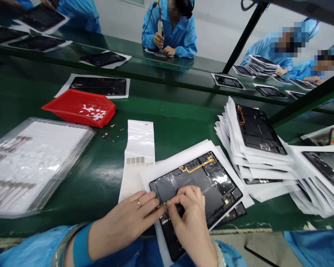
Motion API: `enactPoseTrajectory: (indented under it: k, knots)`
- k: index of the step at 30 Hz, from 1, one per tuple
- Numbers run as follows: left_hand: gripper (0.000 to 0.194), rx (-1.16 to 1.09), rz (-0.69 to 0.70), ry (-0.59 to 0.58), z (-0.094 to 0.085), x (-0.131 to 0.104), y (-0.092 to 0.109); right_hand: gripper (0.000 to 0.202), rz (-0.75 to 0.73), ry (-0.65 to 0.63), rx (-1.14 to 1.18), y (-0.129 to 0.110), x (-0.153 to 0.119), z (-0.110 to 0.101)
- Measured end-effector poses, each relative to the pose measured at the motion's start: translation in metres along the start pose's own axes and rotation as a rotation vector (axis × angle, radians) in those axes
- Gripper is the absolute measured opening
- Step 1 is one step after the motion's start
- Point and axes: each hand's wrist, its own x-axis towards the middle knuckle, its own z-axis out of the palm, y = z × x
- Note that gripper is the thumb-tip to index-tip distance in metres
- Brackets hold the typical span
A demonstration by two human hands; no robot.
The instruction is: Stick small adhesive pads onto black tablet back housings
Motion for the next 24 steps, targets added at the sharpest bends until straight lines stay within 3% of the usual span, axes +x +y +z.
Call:
enactPoseTrajectory:
  k: [9,14,18,24]
  knots:
    - [0.028,0.069,0.007,-0.001,-0.001,0.000,0.004,0.023,-0.100,-0.028,-0.032,0.007,0.005,-0.013]
    - [0.029,0.048,0.012,-0.016,-0.005,0.003,0.002,0.018,-0.028,0.211,0.011,0.026,0.006,-0.027]
    - [0.019,0.010,0.050,-0.089,-0.011,0.015,-0.010,0.014,-0.090,0.157,0.086,0.033,0.008,-0.023]
    - [0.007,-0.070,0.141,-0.128,-0.019,0.029,-0.024,0.015,-0.133,0.127,0.024,0.032,0.010,-0.012]
